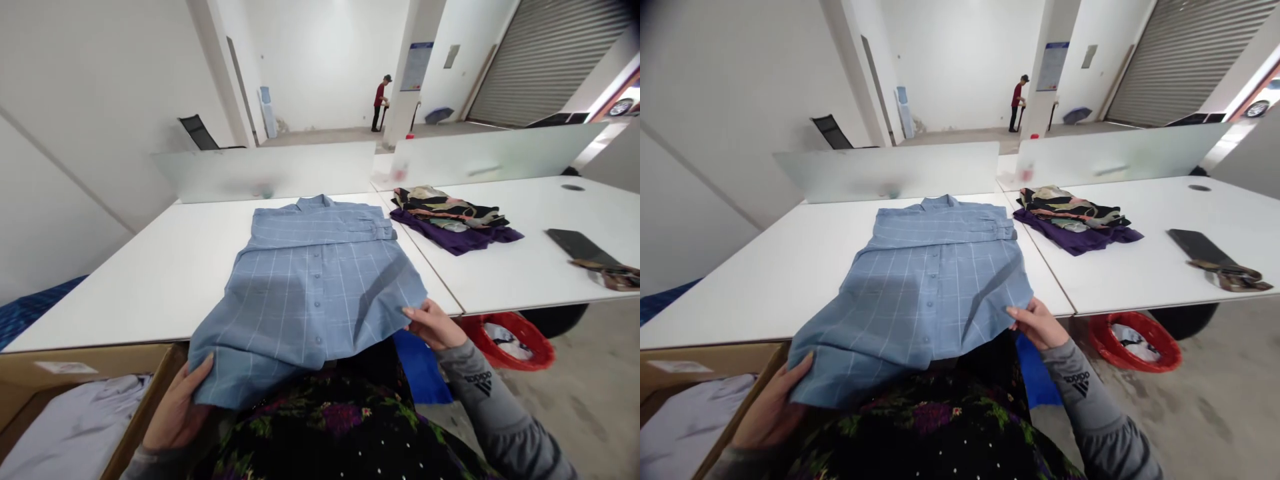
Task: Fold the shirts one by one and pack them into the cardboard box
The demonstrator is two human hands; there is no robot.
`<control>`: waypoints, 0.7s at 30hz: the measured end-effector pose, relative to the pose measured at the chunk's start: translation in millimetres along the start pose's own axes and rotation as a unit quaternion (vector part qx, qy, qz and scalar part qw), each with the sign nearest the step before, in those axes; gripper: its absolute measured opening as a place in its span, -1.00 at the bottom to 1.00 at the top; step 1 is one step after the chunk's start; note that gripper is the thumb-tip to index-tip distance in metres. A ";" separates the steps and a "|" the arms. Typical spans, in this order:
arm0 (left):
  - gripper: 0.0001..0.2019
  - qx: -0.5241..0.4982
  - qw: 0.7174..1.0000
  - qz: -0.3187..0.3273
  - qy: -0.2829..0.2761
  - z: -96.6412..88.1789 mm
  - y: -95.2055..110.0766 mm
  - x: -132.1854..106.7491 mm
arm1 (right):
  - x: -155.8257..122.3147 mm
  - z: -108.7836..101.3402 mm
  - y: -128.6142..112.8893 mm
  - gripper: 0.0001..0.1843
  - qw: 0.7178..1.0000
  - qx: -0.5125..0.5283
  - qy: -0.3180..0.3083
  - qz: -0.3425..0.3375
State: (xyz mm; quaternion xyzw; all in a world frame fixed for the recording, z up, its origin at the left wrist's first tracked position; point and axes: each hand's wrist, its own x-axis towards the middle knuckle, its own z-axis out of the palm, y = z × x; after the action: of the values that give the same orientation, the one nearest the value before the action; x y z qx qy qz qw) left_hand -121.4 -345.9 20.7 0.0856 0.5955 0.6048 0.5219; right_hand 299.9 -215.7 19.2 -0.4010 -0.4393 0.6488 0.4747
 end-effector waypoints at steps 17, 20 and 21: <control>-0.60 0.048 0.997 -0.050 0.017 -17.1 -21.0 -3.3 | -56.1 -24.7 48.4 -0.62 0.991 -0.135 -0.023 0.002; -0.59 0.041 0.998 -0.045 0.010 -17.4 -23.3 -4.4 | -59.0 -20.4 58.7 -0.67 0.968 -0.244 -0.051 0.020; -0.58 0.042 0.998 -0.040 0.010 -18.3 -24.5 -4.3 | -60.4 -20.8 62.0 -0.64 0.964 -0.263 -0.039 0.017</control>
State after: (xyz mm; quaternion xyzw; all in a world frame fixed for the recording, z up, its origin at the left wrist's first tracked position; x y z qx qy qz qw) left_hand -119.8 -366.9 -1.9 0.0779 0.6284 0.5586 0.5357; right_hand 316.8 -280.4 -39.6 -0.4939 -0.6058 0.5332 0.3237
